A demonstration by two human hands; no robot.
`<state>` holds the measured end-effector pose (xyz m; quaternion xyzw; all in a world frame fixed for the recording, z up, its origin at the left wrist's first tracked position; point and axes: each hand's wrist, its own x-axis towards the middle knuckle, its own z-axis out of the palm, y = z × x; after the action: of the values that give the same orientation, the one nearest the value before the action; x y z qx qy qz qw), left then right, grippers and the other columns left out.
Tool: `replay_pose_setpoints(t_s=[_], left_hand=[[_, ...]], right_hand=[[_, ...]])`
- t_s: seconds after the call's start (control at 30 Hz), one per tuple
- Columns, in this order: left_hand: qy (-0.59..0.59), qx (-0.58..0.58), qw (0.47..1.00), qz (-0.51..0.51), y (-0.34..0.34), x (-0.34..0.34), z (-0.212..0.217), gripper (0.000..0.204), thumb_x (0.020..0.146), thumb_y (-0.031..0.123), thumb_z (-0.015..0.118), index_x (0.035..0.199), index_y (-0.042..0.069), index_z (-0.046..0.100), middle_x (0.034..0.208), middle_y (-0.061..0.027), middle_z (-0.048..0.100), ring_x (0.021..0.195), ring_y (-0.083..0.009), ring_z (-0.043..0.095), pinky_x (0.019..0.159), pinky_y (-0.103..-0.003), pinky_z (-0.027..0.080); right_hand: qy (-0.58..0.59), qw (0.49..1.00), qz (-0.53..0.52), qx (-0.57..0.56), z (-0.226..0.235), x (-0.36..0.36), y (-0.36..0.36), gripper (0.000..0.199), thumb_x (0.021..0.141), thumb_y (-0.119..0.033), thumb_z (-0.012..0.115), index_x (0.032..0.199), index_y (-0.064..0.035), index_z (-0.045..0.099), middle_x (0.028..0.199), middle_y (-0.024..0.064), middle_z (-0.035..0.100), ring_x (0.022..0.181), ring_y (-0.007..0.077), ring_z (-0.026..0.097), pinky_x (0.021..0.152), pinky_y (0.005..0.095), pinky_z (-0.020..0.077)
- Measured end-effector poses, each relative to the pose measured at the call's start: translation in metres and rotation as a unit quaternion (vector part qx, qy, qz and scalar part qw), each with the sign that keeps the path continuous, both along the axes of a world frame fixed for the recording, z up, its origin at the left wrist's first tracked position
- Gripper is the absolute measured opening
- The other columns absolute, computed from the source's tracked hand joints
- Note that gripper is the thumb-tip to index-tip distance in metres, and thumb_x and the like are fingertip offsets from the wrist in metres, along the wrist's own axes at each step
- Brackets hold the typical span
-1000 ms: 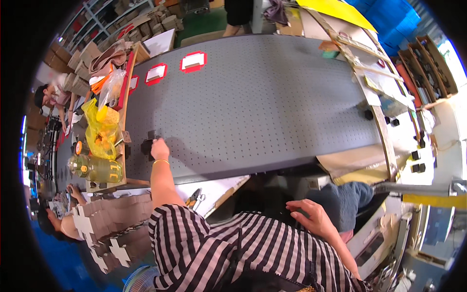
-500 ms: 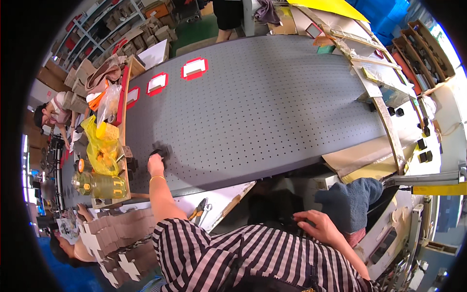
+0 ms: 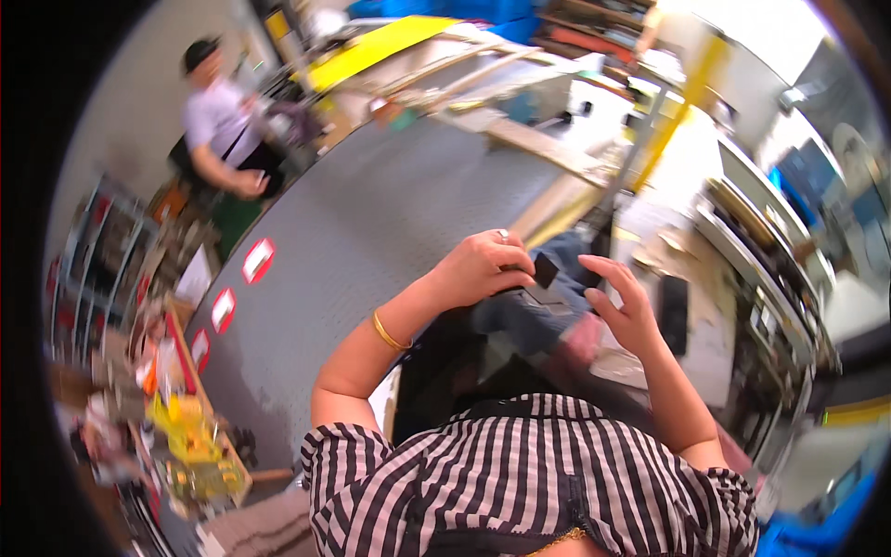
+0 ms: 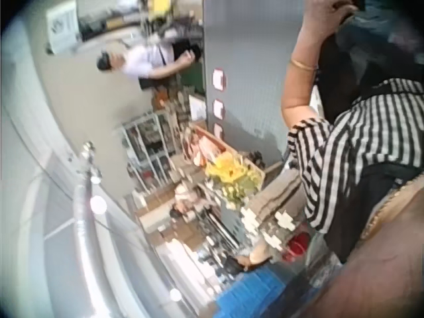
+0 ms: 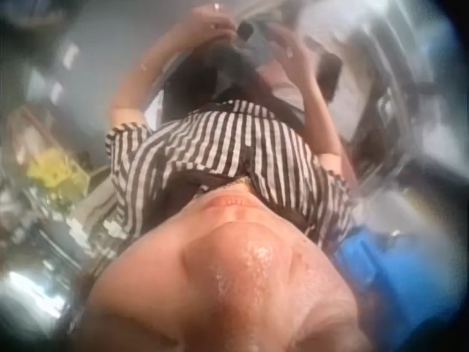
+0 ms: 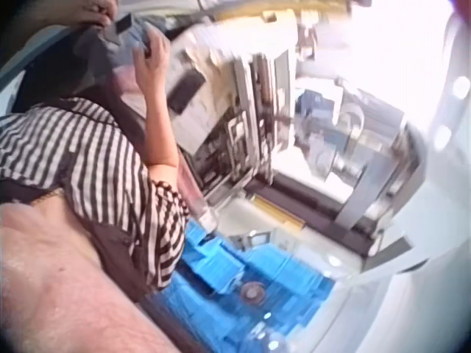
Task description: Folding small black components and feeding them into an automated packaging or assembly machine.
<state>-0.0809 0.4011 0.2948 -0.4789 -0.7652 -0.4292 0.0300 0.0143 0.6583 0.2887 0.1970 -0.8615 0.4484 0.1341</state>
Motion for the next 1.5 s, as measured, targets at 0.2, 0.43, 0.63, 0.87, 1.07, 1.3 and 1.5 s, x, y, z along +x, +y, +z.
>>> replay_pose_setpoints(t_s=[0.2, 0.43, 0.63, 0.87, 1.07, 1.3, 1.5], left_hand=[[0.050, -0.032, 0.971, -0.233, 0.200, 0.047, 0.061, 0.012, 0.078, 0.011, 0.075, 0.089, 0.007, 0.071, 0.088, -0.0075, 0.065, 0.080, -0.0233, 0.063, 0.072, -0.034, 0.051], [0.043, -0.063, 0.921, -0.383, 0.377, 0.077, 0.079, 0.018, 0.076, 0.017, 0.079, 0.089, 0.009, 0.071, 0.098, -0.0062, 0.064, 0.095, -0.0217, 0.060, 0.080, -0.034, 0.049], [-0.175, -0.055, 0.931, -0.316, 0.511, 0.042, 0.049, 0.045, 0.078, 0.008, 0.077, 0.119, 0.005, 0.060, 0.109, -0.0026, 0.065, 0.098, -0.0117, 0.059, 0.085, -0.028, 0.048], [-0.183, 0.041, 0.959, -0.211, 0.660, -0.047, 0.062, 0.066, 0.077, 0.015, 0.080, 0.133, 0.001, 0.047, 0.092, -0.0053, 0.068, 0.076, -0.0084, 0.059, 0.069, -0.025, 0.050], [0.055, 0.056, 0.975, -0.207, 0.687, -0.063, 0.086, 0.076, 0.074, 0.028, 0.081, 0.139, 0.012, 0.044, 0.099, -0.0052, 0.070, 0.090, -0.0201, 0.065, 0.088, -0.036, 0.049], [0.018, 0.084, 0.987, -0.135, 0.594, -0.018, 0.039, 0.051, 0.080, 0.033, 0.077, 0.120, 0.007, 0.058, 0.122, -0.0103, 0.062, 0.104, -0.0233, 0.060, 0.091, -0.036, 0.046], [-0.289, -0.061, 0.943, -0.153, 0.389, -0.013, -0.033, 0.025, 0.092, 0.019, 0.065, 0.110, 0.002, 0.066, 0.094, -0.0031, 0.070, 0.086, -0.0084, 0.064, 0.078, -0.024, 0.051]], right_hand=[[0.001, 0.997, -0.075, -0.019, -0.002, 0.094, 0.143, 0.033, 0.086, -0.013, 0.068, 0.119, -0.0074, 0.063, 0.116, 0.0106, 0.064, 0.111, 0.0263, 0.057, 0.097, 0.0373, 0.0436], [0.025, 0.969, -0.239, -0.061, 0.019, 0.178, 0.273, 0.042, 0.084, -0.021, 0.071, 0.121, -0.0045, 0.061, 0.117, 0.0120, 0.063, 0.109, 0.0253, 0.057, 0.096, 0.0355, 0.0435], [-0.009, 0.954, -0.272, -0.130, 0.025, 0.144, 0.400, 0.055, 0.084, -0.021, 0.073, 0.131, -0.0033, 0.051, 0.111, 0.0109, 0.066, 0.102, 0.0185, 0.061, 0.092, 0.0319, 0.0460], [0.009, 0.932, -0.277, -0.233, 0.046, 0.039, 0.562, 0.063, 0.088, -0.021, 0.071, 0.136, 0.0058, 0.040, 0.106, 0.0156, 0.067, 0.097, 0.0167, 0.064, 0.083, 0.0292, 0.0517], [0.053, 0.953, -0.295, -0.039, 0.076, 0.018, 0.584, 0.061, 0.086, -0.020, 0.072, 0.137, -0.0018, 0.044, 0.114, 0.0113, 0.066, 0.097, 0.0138, 0.062, 0.084, 0.0266, 0.0508], [0.154, 0.886, -0.335, -0.282, 0.036, 0.075, 0.432, 0.025, 0.098, -0.021, 0.053, 0.110, -0.0012, 0.062, 0.102, 0.0068, 0.066, 0.093, 0.0138, 0.061, 0.083, 0.0254, 0.0460], [-0.276, 0.940, 0.028, -0.199, -0.037, 0.147, 0.234, 0.030, 0.096, -0.014, 0.056, 0.121, 0.0010, 0.059, 0.113, 0.0133, 0.066, 0.104, 0.0190, 0.063, 0.091, 0.0304, 0.0478]])
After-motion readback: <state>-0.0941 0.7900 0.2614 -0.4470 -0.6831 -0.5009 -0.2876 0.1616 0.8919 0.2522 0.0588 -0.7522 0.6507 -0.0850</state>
